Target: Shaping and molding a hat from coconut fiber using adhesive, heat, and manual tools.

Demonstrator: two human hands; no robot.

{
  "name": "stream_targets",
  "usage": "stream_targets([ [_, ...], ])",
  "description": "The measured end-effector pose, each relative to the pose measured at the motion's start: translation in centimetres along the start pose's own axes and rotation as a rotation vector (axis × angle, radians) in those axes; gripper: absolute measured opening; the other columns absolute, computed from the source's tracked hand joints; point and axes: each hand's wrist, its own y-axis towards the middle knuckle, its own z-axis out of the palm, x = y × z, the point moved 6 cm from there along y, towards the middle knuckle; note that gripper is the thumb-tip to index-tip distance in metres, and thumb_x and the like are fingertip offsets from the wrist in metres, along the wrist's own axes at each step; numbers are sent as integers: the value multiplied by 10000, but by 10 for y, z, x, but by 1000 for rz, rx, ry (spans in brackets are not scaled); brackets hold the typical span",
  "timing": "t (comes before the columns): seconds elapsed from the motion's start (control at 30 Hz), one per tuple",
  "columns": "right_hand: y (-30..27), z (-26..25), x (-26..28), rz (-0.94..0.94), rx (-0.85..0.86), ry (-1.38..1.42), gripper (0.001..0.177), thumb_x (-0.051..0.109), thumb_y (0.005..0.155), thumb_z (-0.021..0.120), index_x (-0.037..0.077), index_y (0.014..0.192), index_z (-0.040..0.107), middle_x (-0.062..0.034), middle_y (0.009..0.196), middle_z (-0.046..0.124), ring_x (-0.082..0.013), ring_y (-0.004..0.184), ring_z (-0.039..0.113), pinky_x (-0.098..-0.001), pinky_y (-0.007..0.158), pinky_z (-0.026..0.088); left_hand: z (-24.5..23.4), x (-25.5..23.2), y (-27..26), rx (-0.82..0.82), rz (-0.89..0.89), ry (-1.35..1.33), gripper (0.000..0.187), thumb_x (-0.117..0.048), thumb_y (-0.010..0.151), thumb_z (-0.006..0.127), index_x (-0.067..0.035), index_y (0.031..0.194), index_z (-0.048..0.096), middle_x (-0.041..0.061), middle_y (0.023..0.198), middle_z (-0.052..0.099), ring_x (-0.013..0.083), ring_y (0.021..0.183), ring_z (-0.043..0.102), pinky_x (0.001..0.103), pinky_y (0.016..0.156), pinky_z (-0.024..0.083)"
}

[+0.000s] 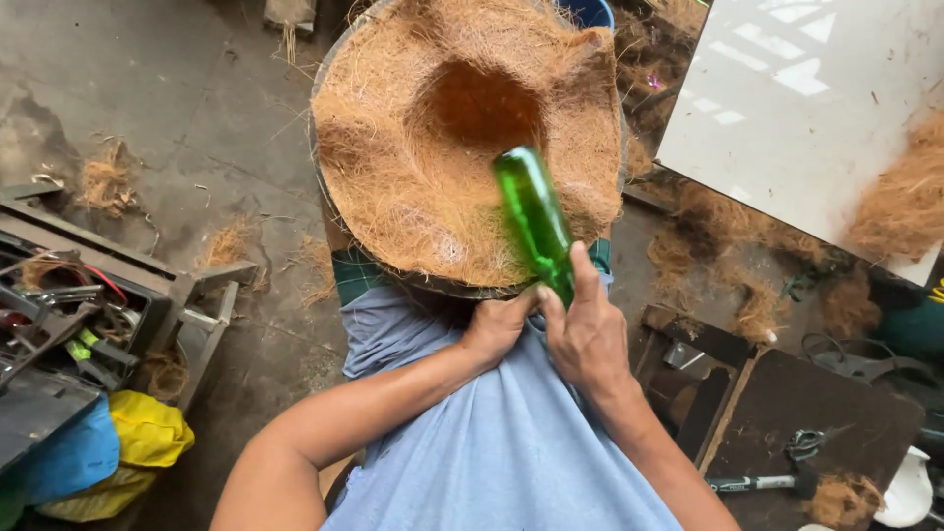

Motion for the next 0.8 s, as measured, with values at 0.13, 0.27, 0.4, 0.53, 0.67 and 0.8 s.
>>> stream_targets([
  [0.13, 6, -3, -17, -74, 10, -83, 621, 375, 948, 571, 221, 1503, 338, -289, 1098, 666, -552, 849, 658, -687, 736, 544, 4, -6, 1, 26, 26, 21, 287, -295, 801, 821, -23, 892, 805, 128, 851, 772, 209, 970, 731, 340, 861, 562],
  [0.27, 12, -17, -27, -88, -108, -160, 625, 378, 935, 612, 237, 1498, 380, -197, 1241, 646, -496, 922, 659, -626, 765, 550, 6, -19, -10, 77, 57, -194, 340, -277, 827, 815, 24, 982, 779, 166, 974, 759, 210, 967, 726, 336, 899, 581],
  [0.4, 6, -23, -30, -76, -101, -148, 632, 387, 929, 612, 237, 1499, 382, -194, 1222, 656, -486, 929, 663, -621, 759, 555, 12, -20, -10, 86, 34, -172, 413, -331, 810, 819, 26, 1012, 769, 167, 957, 760, 220, 963, 730, 339, 917, 570],
  [0.53, -5, 9, -3, -66, -77, -57, 676, 322, 924, 620, 191, 1519, 329, -292, 1137, 667, -542, 853, 662, -672, 741, 544, -1, -3, 6, 64, 64, 28, 351, -321, 856, 764, 11, 967, 782, 148, 929, 766, 215, 1010, 717, 344, 919, 547],
  [0.67, -19, 20, 13, 21, 87, -74, 687, 408, 914, 560, 181, 1509, 301, -269, 1095, 690, -504, 884, 681, -630, 735, 549, 1, -2, 6, 101, 59, -76, 271, -235, 829, 763, 25, 904, 742, 181, 905, 752, 251, 974, 720, 371, 907, 556],
  [0.8, -26, 23, 13, 61, 122, 12, 683, 407, 924, 525, 169, 1507, 264, -280, 1046, 699, -484, 904, 685, -634, 719, 542, 0, -1, 5, 145, 49, -228, 183, -123, 795, 761, 43, 822, 691, 224, 874, 735, 298, 928, 724, 406, 892, 568],
])
